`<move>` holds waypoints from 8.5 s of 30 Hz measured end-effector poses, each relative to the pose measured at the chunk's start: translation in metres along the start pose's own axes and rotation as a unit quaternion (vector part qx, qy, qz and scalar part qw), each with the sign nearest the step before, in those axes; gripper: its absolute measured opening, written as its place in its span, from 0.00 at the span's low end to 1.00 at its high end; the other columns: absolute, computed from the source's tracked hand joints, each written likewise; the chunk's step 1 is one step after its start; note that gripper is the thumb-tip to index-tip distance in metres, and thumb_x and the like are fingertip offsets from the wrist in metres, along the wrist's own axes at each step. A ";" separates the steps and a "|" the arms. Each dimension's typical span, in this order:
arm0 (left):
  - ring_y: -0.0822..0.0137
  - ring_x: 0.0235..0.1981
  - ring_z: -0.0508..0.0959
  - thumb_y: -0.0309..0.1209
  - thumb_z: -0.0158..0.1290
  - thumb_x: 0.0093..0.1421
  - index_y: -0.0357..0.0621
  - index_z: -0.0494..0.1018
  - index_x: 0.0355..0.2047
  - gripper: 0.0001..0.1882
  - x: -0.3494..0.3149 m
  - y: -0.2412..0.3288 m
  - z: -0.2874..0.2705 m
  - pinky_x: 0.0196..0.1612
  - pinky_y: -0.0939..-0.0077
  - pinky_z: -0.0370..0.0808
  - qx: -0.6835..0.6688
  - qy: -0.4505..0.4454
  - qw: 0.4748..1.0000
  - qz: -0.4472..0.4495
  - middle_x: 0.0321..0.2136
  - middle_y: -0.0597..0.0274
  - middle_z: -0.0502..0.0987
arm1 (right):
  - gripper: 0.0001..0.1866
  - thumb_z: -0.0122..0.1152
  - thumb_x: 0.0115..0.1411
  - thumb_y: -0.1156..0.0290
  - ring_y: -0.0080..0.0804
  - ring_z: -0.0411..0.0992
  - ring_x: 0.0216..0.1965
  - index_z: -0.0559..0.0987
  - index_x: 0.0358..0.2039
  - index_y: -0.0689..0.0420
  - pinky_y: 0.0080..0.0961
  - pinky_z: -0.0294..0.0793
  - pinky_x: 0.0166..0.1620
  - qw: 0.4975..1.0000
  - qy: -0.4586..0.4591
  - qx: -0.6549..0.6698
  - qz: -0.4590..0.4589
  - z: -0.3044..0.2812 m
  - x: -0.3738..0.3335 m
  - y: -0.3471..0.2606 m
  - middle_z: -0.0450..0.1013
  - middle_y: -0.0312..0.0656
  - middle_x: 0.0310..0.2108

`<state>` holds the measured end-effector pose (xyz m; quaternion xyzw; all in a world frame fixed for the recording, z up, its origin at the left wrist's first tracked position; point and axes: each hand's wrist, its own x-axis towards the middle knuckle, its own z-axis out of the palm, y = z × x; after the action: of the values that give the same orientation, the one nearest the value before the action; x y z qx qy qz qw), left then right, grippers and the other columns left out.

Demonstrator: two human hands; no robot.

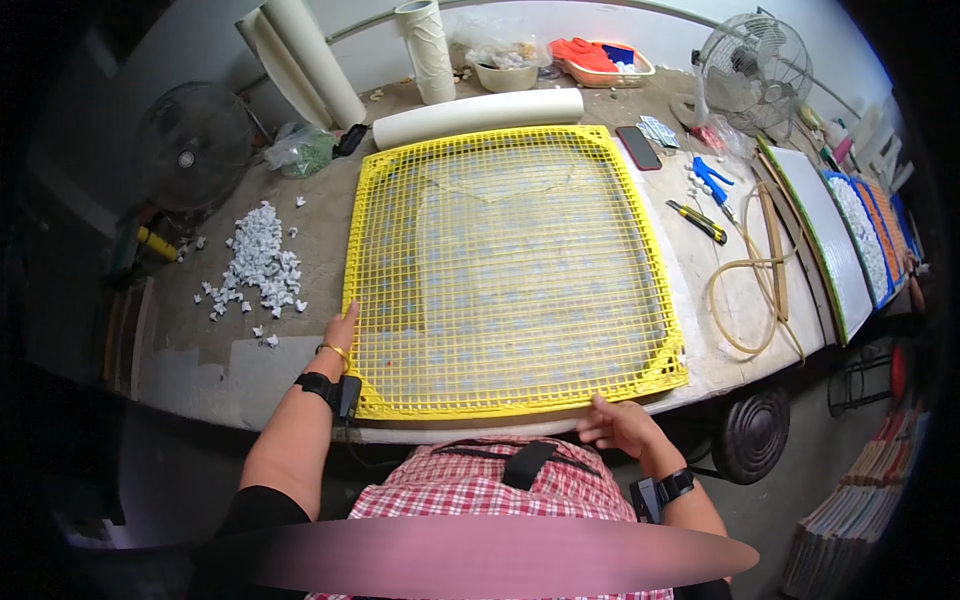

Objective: Arranging small white plastic objects onto a grid board.

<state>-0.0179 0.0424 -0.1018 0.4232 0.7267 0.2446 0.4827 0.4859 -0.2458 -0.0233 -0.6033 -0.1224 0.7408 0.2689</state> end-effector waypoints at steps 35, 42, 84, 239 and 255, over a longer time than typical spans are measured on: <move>0.64 0.54 0.72 0.48 0.52 0.65 0.28 0.60 0.61 0.36 0.301 0.297 0.060 0.59 0.74 0.64 -0.032 0.053 0.955 0.291 0.53 0.52 0.73 | 0.48 0.61 0.60 0.48 0.43 0.58 0.65 0.52 0.68 0.66 0.32 0.54 0.66 0.795 0.210 -0.281 -0.495 -0.088 0.344 -0.533 0.58 0.57 0.64; 0.69 0.54 0.71 0.28 0.50 0.66 0.33 0.65 0.58 0.21 0.270 0.316 0.046 0.60 0.75 0.64 -0.225 -0.048 0.922 0.311 0.51 0.59 0.73 | 0.31 0.58 0.64 0.55 0.19 0.65 0.49 0.66 0.62 0.60 0.19 0.60 0.52 0.872 0.109 -0.045 -0.476 -0.108 0.317 -0.534 0.71 0.33 0.51; 0.68 0.53 0.71 0.26 0.51 0.66 0.33 0.65 0.56 0.20 -0.288 -0.076 0.024 0.60 0.71 0.62 -0.303 -0.091 0.942 0.115 0.51 0.58 0.73 | 0.24 0.59 0.62 0.69 0.30 0.70 0.52 0.69 0.56 0.66 0.26 0.63 0.58 0.926 0.143 0.021 -0.349 -0.092 -0.065 0.035 0.73 0.43 0.51; 0.70 0.54 0.68 0.25 0.49 0.65 0.37 0.61 0.52 0.16 -0.365 -0.304 0.088 0.60 0.71 0.62 -0.139 -0.040 0.978 0.148 0.48 0.61 0.71 | 0.18 0.55 0.63 0.73 0.25 0.65 0.51 0.68 0.53 0.61 0.23 0.62 0.55 0.942 0.104 -0.149 -0.282 -0.161 -0.024 0.249 0.69 0.35 0.48; 0.69 0.52 0.69 0.35 0.42 0.70 0.37 0.64 0.53 0.17 -0.293 -0.307 0.098 0.59 0.73 0.62 -0.161 -0.029 0.979 0.124 0.49 0.59 0.72 | 0.19 0.56 0.66 0.61 0.17 0.63 0.37 0.72 0.51 0.61 0.17 0.64 0.43 0.883 0.210 -0.087 -0.410 -0.148 0.046 0.273 0.70 0.30 0.38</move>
<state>0.0058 -0.3730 -0.2320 0.4334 0.6053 0.4036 0.5318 0.5537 -0.4672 -0.2356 -0.6617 -0.3635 0.4068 0.5144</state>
